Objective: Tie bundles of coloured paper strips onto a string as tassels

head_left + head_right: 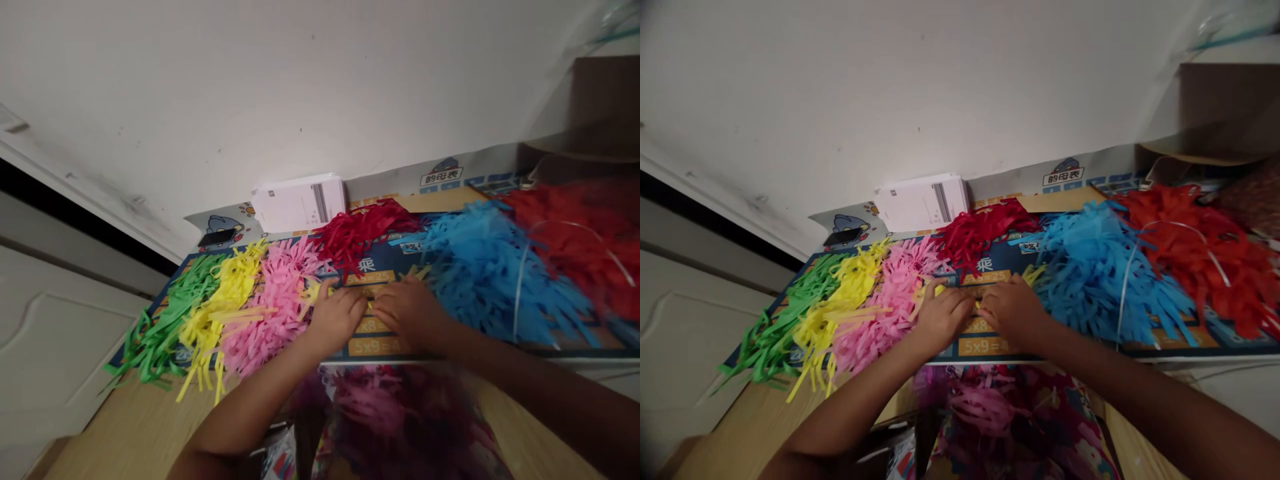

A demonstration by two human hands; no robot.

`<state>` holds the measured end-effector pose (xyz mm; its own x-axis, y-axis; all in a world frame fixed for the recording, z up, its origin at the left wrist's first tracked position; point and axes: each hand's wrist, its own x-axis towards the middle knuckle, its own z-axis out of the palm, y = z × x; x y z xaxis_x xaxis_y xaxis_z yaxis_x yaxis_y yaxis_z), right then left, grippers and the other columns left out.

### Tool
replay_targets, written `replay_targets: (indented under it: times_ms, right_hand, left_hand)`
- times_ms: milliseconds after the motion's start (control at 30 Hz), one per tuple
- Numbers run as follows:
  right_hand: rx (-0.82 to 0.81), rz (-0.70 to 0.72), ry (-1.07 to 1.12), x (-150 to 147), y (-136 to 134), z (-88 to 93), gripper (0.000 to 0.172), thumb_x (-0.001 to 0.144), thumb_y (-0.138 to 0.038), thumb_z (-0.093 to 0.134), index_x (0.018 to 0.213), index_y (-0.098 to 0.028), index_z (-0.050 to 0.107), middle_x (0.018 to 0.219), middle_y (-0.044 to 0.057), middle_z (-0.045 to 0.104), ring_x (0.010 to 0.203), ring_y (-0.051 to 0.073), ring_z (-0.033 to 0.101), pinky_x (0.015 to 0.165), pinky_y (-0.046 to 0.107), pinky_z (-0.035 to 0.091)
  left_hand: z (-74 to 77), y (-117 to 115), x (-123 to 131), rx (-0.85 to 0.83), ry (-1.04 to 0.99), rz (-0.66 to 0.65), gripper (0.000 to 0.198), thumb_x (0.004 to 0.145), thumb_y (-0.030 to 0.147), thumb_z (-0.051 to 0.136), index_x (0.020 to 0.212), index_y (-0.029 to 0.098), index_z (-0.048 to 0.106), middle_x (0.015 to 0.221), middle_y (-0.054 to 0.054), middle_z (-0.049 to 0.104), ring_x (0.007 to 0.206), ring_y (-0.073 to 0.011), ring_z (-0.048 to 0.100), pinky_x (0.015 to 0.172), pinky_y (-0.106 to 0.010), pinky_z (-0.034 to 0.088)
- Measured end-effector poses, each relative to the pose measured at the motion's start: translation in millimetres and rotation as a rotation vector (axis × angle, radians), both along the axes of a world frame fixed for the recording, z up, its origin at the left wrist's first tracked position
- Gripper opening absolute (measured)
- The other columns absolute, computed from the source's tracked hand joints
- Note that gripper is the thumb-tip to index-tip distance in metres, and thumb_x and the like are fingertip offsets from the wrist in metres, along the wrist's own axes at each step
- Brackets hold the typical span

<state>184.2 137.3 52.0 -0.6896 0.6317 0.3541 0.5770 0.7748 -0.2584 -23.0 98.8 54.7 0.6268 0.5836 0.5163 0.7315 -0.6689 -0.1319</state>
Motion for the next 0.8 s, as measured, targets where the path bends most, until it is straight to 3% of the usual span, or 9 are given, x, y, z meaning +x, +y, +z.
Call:
replay_targets:
  times_ms: [67,167,233,300,400,567,667,800]
  right_hand:
    - [-0.355,0.011,0.217,8,-20,13.2,0.029,0.096,-0.036,0.05,0.087,-0.019,0.072,0.089,0.006,0.072,0.087,0.02,0.061,0.077,0.034,0.035]
    - [-0.973,0.054,0.508,14,-40,16.8,0.04,0.086,-0.054,0.06,0.076,-0.017,0.07,0.07,0.001,0.064,0.065,0.014,0.053,0.062,0.028,0.036]
    - [-1.249,0.028,0.674,14,-49,8.9,0.043,0.075,-0.059,0.072,0.069,-0.016,0.067,0.06,-0.002,0.056,0.056,0.011,0.044,0.056,0.025,0.033]
    - [-1.415,-0.023,0.805,12,-59,-1.6,0.043,0.067,-0.057,0.079,0.067,-0.016,0.065,0.057,-0.004,0.051,0.052,0.009,0.04,0.053,0.024,0.031]
    - [-1.524,-0.084,0.96,7,-75,-12.4,0.043,0.057,-0.053,0.087,0.066,-0.016,0.066,0.056,-0.003,0.051,0.051,0.008,0.039,0.05,0.023,0.03]
    - [-1.483,-0.199,1.272,-1,-97,-18.3,0.039,0.052,-0.045,0.093,0.063,-0.019,0.066,0.062,-0.002,0.057,0.052,0.007,0.045,0.049,0.021,0.036]
    - [-1.405,-0.225,1.385,-4,-102,-21.8,0.035,0.055,-0.041,0.092,0.062,-0.02,0.065,0.061,-0.002,0.058,0.048,0.008,0.048,0.046,0.02,0.039]
    - [-1.346,-0.243,1.406,-4,-103,-23.4,0.03,0.059,-0.037,0.09,0.072,-0.022,0.067,0.055,-0.004,0.058,0.042,0.009,0.048,0.042,0.021,0.04]
  left_hand:
    - [20.9,-24,0,0.039,-0.05,-0.098,0.02,0.1,0.015,0.047,0.107,0.014,0.065,0.102,-0.005,0.076,0.093,-0.0163,0.067,0.112,-0.046,0.026]
    - [42.2,-51,4,0.067,-0.072,-0.181,0.02,0.1,0.013,0.046,0.106,0.014,0.065,0.099,-0.004,0.077,0.088,-0.0147,0.068,0.116,-0.044,0.023]
    - [44.7,-59,9,0.078,-0.114,-0.198,0.019,0.099,0.013,0.047,0.105,0.013,0.065,0.096,-0.004,0.077,0.085,-0.0148,0.069,0.117,-0.045,0.024]
    - [39.5,-62,13,0.063,-0.162,-0.196,0.018,0.099,0.012,0.047,0.105,0.013,0.065,0.094,-0.004,0.077,0.085,-0.0153,0.069,0.115,-0.046,0.027]
    - [25.7,-66,18,0.004,-0.302,-0.183,0.014,0.096,0.012,0.053,0.103,0.016,0.065,0.092,-0.004,0.077,0.084,-0.0153,0.071,0.11,-0.044,0.037]
    - [5.0,-77,37,-0.252,-0.763,-0.041,0.007,0.091,0.02,0.064,0.09,0.019,0.071,0.085,-0.004,0.075,0.08,-0.015,0.07,0.086,-0.033,0.053]
    - [-3.3,-83,50,-0.395,-0.95,0.062,0.012,0.09,0.024,0.065,0.086,0.019,0.075,0.08,-0.005,0.072,0.077,-0.0159,0.067,0.071,-0.029,0.054]
    - [-7.3,-87,58,-0.447,-1.014,0.062,0.013,0.09,0.025,0.065,0.084,0.019,0.076,0.078,-0.005,0.072,0.073,-0.0157,0.066,0.07,-0.029,0.053]
